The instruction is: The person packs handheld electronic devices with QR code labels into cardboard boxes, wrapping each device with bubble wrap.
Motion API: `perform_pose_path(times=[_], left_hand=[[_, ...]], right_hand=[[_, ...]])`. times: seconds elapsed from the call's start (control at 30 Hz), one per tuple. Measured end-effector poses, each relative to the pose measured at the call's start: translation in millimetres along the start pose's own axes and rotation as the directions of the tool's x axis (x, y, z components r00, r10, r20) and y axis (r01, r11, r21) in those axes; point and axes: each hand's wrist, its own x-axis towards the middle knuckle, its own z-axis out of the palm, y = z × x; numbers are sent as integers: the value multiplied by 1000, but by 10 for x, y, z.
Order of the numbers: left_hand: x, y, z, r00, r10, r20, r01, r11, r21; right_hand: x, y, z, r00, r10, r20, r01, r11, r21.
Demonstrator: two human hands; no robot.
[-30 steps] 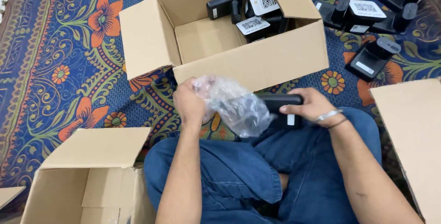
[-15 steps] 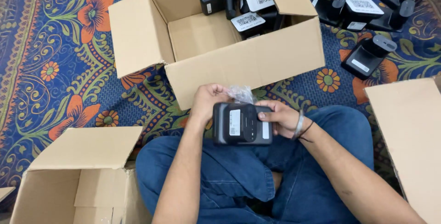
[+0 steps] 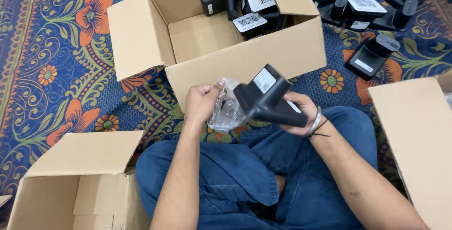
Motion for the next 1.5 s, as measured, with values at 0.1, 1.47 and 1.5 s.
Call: perform_pose_path(times=[0.1,1.47,1.5], left_hand=[[-49,18,72,999,27,-19,-25,995,93],[-623,558,365,831,548,92,-486,636,599],[-650,603,324,800,598,42,-492,616,615]], right_hand=[[81,158,124,864,-10,-503,-60,990,-124],[245,598,-10,529,-646,-550,-36,631,-775],[260,605,-2,551,-620,-559,42,689,-723]])
